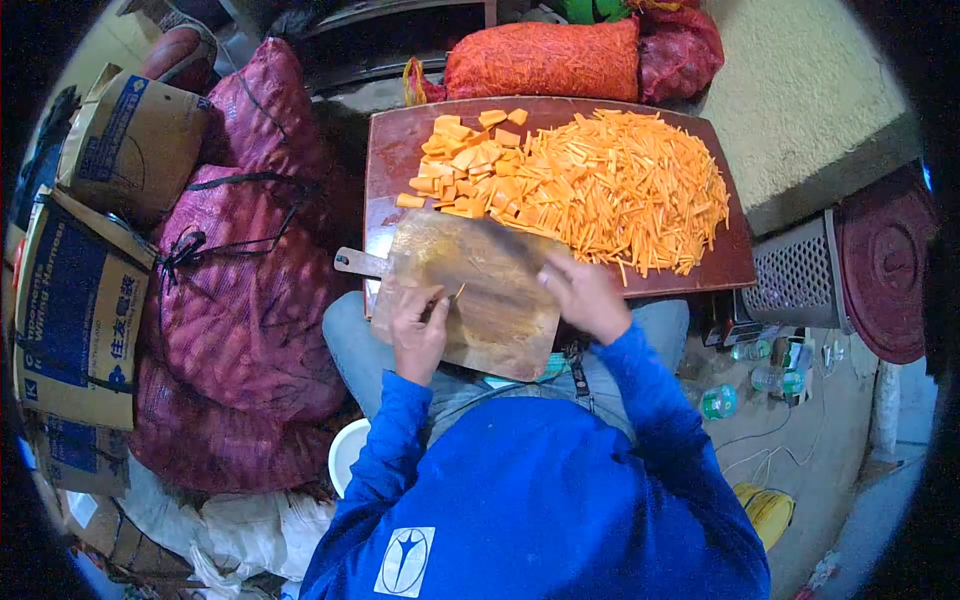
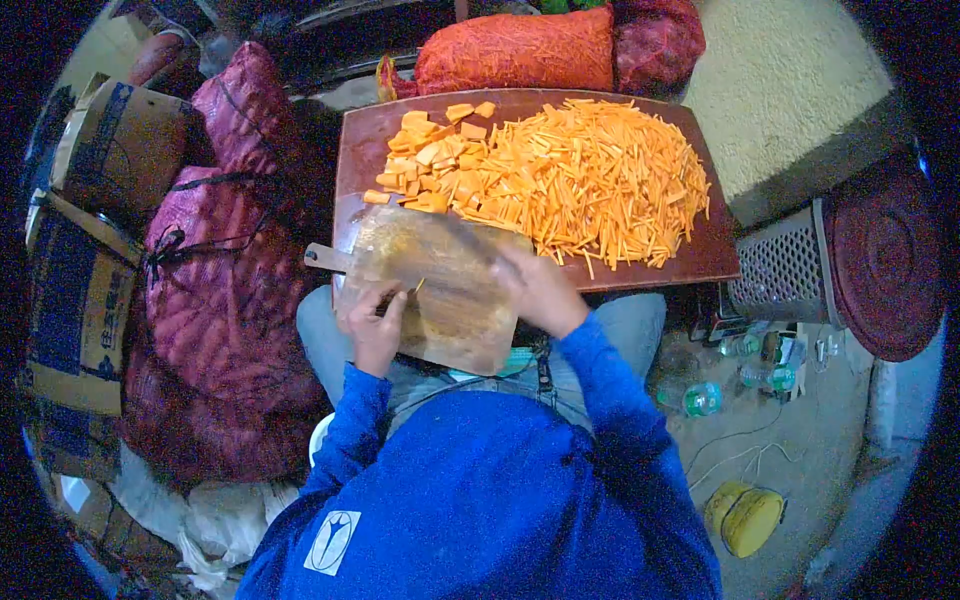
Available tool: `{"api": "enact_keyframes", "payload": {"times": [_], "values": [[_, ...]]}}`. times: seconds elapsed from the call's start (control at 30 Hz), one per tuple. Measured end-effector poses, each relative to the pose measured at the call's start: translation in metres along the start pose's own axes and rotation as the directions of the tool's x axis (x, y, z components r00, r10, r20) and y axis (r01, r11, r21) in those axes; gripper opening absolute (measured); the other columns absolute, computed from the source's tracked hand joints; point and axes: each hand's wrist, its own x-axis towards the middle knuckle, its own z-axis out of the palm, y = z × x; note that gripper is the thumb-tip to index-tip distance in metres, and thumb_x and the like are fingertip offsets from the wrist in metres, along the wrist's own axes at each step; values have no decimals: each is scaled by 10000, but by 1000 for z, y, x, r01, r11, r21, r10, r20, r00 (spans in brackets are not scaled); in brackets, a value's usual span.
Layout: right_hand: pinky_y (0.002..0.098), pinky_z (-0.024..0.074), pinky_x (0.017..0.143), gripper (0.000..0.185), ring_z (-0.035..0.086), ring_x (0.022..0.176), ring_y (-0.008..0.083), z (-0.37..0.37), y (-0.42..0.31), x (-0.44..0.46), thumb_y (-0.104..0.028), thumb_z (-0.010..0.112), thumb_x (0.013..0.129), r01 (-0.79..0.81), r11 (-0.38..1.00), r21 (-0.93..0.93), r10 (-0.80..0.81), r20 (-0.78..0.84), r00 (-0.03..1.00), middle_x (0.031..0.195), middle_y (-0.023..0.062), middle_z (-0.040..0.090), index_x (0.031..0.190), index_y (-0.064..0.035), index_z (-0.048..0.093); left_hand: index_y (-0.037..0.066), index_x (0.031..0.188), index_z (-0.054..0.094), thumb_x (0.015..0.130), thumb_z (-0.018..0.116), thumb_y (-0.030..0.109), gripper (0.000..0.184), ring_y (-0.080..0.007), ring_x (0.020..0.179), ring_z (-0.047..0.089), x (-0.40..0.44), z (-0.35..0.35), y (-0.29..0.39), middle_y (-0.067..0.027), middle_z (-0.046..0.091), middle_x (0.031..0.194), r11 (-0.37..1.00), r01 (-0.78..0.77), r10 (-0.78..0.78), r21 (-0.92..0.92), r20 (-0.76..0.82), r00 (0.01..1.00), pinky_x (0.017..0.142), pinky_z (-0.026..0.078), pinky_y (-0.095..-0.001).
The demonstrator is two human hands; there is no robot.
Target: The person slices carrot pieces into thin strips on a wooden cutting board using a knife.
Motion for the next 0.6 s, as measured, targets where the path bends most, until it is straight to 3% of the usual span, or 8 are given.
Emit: {"api": "enact_keyframes", "payload": {"times": [0.13,0.2,0.27,0.3,0.4,0.43,0.5,0.6], "values": [[440,584,866,385,754,1023,402,-40,47,31,-234,639,1048,43,998,43,-34,-190,981,1120,283,738,1361,-10,645,44,1034,776,860,783,65,176,-320,998,648,-3,5,9,-109,732,1006,986,-87,63,139,170,983,953,448,-449],[441,585,857,385,757,1014,397,-50,48,33,-233,641,1049,60,994,91,-34,-265,964,1109,280,741,1358,-3,644,58,1041,777,862,782,73,179,-329,1015,633,-4,8,9,-100,732,1009,983,-104,78,151,169,982,967,424,-469],[437,586,857,396,761,1009,390,-60,32,25,-230,649,1044,-7,1000,-11,4,-262,965,1105,276,747,1363,4,641,50,1063,774,861,775,61,202,-326,1003,644,-3,9,10,-104,739,1015,954,-178,135,241,184,974,957,442,-455],[430,585,869,401,766,1011,374,-52,31,19,-231,644,1045,74,996,-55,-87,-287,954,1090,262,754,1371,3,640,50,1063,774,861,775,61,202,-326,1003,644,-1,10,10,-104,739,1015,954,-184,140,239,189,972,957,442,-455],[426,582,886,406,767,1019,348,-23,0,-4,-236,611,1060,33,997,74,-26,-104,994,1082,258,752,1391,-1,628,36,1067,781,875,774,44,192,-330,989,672,2,13,10,-124,748,1016,987,-100,77,127,170,982,932,491,-434],[430,570,921,398,756,1051,317,-3,0,-9,-231,604,1064,176,972,153,-163,-90,982,1121,260,745,1389,-2,631,21,1065,782,888,766,27,177,-310,969,691,3,14,10,-134,751,1014,998,-51,47,38,102,994,903,518,-410],[443,557,948,382,739,1058,334,13,-29,-22,-228,610,1061,-46,968,248,8,154,988,1129,262,736,1371,-7,647,7,1063,783,901,758,9,163,-291,949,711,5,12,11,-143,755,1013,999,-11,13,-48,40,999,873,545,-386],[408,551,974,434,738,1115,311,39,-34,-29,-254,667,1047,-34,932,360,-70,272,960,1194,270,732,1387,14,636,-19,1052,779,920,739,-15,137,-239,913,718,12,-3,22,-145,752,997,995,34,-45,-97,-104,994,828,563,-349]]}}
